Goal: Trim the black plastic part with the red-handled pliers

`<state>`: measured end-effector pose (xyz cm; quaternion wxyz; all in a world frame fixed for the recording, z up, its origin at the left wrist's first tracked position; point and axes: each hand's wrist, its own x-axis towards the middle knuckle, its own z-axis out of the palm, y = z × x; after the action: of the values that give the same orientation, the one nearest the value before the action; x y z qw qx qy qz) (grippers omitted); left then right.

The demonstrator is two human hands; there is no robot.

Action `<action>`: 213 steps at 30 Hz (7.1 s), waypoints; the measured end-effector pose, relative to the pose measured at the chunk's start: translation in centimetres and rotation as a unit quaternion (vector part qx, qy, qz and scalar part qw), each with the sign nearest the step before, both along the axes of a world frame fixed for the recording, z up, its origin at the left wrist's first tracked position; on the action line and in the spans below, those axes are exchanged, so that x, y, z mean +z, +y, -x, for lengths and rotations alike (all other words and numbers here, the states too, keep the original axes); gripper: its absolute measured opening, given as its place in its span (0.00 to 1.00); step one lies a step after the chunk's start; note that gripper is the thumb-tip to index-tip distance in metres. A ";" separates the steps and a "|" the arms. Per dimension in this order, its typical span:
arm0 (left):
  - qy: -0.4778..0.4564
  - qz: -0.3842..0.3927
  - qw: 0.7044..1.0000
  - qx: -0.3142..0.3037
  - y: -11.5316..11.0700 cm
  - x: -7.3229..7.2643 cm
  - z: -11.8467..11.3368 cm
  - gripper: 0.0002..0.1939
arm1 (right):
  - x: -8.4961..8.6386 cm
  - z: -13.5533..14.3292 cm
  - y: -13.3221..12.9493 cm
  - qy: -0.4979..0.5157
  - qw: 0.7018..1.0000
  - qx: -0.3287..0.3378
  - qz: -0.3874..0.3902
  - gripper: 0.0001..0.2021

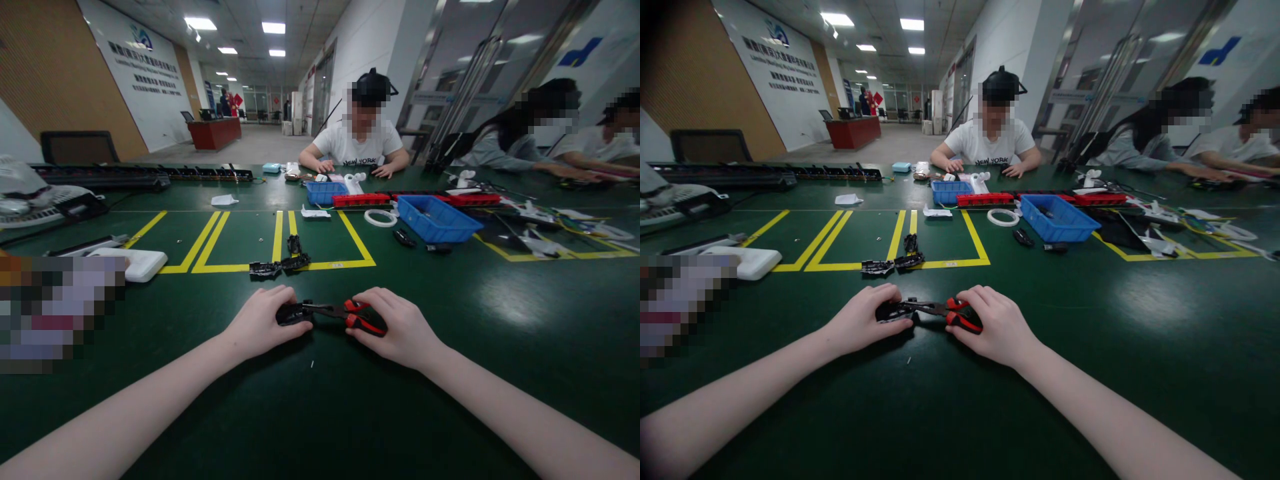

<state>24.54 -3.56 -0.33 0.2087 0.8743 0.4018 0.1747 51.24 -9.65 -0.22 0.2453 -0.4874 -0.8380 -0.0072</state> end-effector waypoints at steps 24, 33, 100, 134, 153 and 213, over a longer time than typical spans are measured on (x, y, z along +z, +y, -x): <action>-0.020 0.037 0.999 0.030 0.0 -0.6 0.3 0.20 | 0.1 -0.1 0.0 0.005 1.000 -0.007 -0.013 0.18; -0.031 0.034 0.999 0.022 0.0 -0.6 0.3 0.19 | 0.1 0.1 -0.1 0.001 1.000 -0.004 -0.020 0.17; -0.070 0.078 0.994 0.005 0.1 -0.7 0.5 0.18 | -0.3 -0.4 0.6 -0.017 0.998 -0.003 -0.055 0.19; -0.012 0.036 0.999 -0.020 -0.1 0.2 0.1 0.17 | 0.0 0.0 0.2 -0.025 0.997 0.020 -0.067 0.18; -0.061 0.096 0.994 0.008 0.2 -0.6 0.4 0.20 | 0.1 -0.1 0.0 -0.019 0.999 0.002 -0.035 0.17; -0.087 0.172 0.979 0.068 0.1 0.4 0.3 0.09 | -0.1 0.3 -0.2 -0.086 0.995 0.025 -0.047 0.19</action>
<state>24.27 -3.43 0.07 0.3776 0.7776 0.4648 0.1918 50.94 -9.84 -0.36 0.1954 -0.4519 -0.8665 -0.0827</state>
